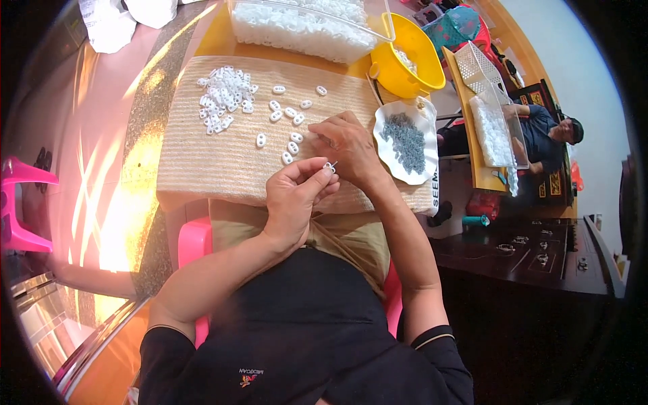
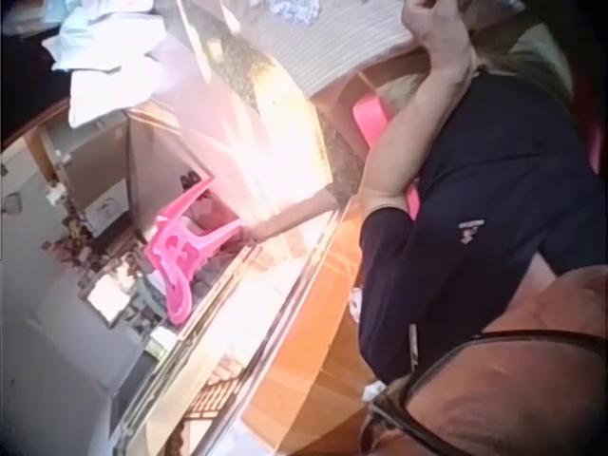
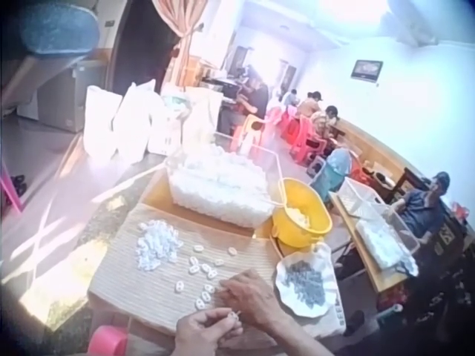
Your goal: The recorder is manually assembling small white plastic components by inserting tiny metal pins into them.
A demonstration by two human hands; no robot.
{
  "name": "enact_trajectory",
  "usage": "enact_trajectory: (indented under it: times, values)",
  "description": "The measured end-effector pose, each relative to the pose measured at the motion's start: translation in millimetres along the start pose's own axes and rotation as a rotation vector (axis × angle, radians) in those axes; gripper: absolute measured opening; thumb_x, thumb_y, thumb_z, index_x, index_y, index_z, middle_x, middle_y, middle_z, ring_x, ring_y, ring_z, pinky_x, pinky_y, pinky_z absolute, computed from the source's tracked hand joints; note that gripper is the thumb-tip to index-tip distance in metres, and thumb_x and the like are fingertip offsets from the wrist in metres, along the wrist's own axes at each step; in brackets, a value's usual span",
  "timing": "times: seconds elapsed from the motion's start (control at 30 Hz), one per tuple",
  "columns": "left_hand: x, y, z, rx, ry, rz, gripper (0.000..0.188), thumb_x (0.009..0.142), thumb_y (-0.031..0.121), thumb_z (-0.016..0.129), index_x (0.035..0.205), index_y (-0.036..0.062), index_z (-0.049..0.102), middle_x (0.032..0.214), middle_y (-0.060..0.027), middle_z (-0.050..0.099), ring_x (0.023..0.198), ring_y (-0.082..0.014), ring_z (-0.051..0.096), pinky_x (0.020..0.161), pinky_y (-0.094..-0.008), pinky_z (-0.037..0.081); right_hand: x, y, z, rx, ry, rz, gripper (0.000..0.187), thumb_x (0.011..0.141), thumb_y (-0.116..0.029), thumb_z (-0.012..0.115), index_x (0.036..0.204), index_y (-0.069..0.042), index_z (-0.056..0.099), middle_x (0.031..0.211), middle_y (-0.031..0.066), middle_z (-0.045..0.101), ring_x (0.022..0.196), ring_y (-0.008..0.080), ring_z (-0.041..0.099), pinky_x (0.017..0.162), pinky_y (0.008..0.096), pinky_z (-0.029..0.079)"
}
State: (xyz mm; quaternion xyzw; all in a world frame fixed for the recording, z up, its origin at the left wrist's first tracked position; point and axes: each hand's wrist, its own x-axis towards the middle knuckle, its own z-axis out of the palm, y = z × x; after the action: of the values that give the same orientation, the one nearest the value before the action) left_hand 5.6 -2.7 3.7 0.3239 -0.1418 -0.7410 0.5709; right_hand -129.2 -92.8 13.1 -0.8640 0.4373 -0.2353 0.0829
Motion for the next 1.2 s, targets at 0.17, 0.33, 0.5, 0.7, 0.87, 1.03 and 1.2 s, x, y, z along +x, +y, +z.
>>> enact_trajectory:
  times: [0.17,0.33,0.5,0.7,0.87,1.03,1.2]
  values:
    - [0.3,-0.1,0.4,0.007,-0.001,-0.004,0.019,0.087,0.001,0.062,0.105,-0.0025,0.059,0.091,-0.0089,0.064,0.081,-0.0149,0.064,0.075,-0.0263,0.056,1.1,6.1,0.3,-0.072,0.052,-0.003,0.016,0.076,-0.009,0.066,0.091,-0.007,0.069,0.086,0.0088,0.066,0.087,0.0290,0.058,0.078,0.0371,0.048]
    - [1.8,-0.5,0.0,0.011,-0.004,-0.004,0.019,0.087,0.001,0.061,0.105,-0.0024,0.059,0.091,-0.0088,0.064,0.080,-0.0148,0.064,0.075,-0.0265,0.056,0.4,5.7,-0.1,-0.120,0.034,-0.030,0.017,0.077,-0.009,0.064,0.094,-0.007,0.069,0.087,0.0083,0.065,0.087,0.0286,0.057,0.077,0.0369,0.048]
    - [1.9,-0.9,-1.1,0.015,-0.012,-0.008,0.019,0.087,0.001,0.062,0.105,-0.0027,0.059,0.091,-0.0088,0.064,0.081,-0.0146,0.064,0.075,-0.0264,0.056,0.2,0.2,-4.1,-0.136,-0.023,-0.018,0.019,0.079,-0.009,0.062,0.098,-0.007,0.066,0.090,0.0087,0.063,0.090,0.0282,0.056,0.077,0.0372,0.047]
    - [2.5,-0.5,-0.6,0.005,-0.005,-0.033,0.018,0.087,0.001,0.061,0.105,-0.0029,0.059,0.091,-0.0090,0.064,0.081,-0.0148,0.064,0.075,-0.0266,0.056,-5.1,6.8,-5.6,-0.076,0.043,-0.007,0.017,0.080,-0.007,0.061,0.096,-0.005,0.064,0.089,0.0103,0.063,0.087,0.0299,0.057,0.076,0.0389,0.047]
    - [3.4,0.3,-2.6,0.009,-0.016,-0.039,0.018,0.087,0.001,0.061,0.105,-0.0029,0.058,0.092,-0.0090,0.064,0.081,-0.0151,0.064,0.075,-0.0271,0.056,-12.2,-1.6,-26.5,-0.028,0.098,0.037,0.021,0.078,-0.003,0.063,0.099,-0.004,0.063,0.086,0.0120,0.062,0.083,0.0300,0.058,0.073,0.0374,0.048]
    - [4.0,0.8,-1.2,0.021,-0.026,-0.067,0.018,0.087,0.001,0.061,0.105,-0.0025,0.059,0.091,-0.0087,0.063,0.081,-0.0151,0.064,0.075,-0.0274,0.056,-34.0,0.6,-36.3,0.158,0.084,0.091,0.021,0.080,-0.001,0.064,0.102,-0.002,0.063,0.082,0.0092,0.061,0.077,0.0193,0.059,0.069,0.0289,0.048]
    - [4.9,-1.9,-2.7,0.024,-0.036,-0.078,0.017,0.087,0.001,0.061,0.104,-0.0024,0.058,0.090,-0.0085,0.063,0.080,-0.0150,0.063,0.074,-0.0269,0.057,-59.7,1.7,-34.4,0.698,-0.061,0.433,0.024,0.085,-0.005,0.066,0.109,-0.001,0.063,0.082,-0.0016,0.057,0.077,0.0047,0.050,0.069,0.0208,0.043]
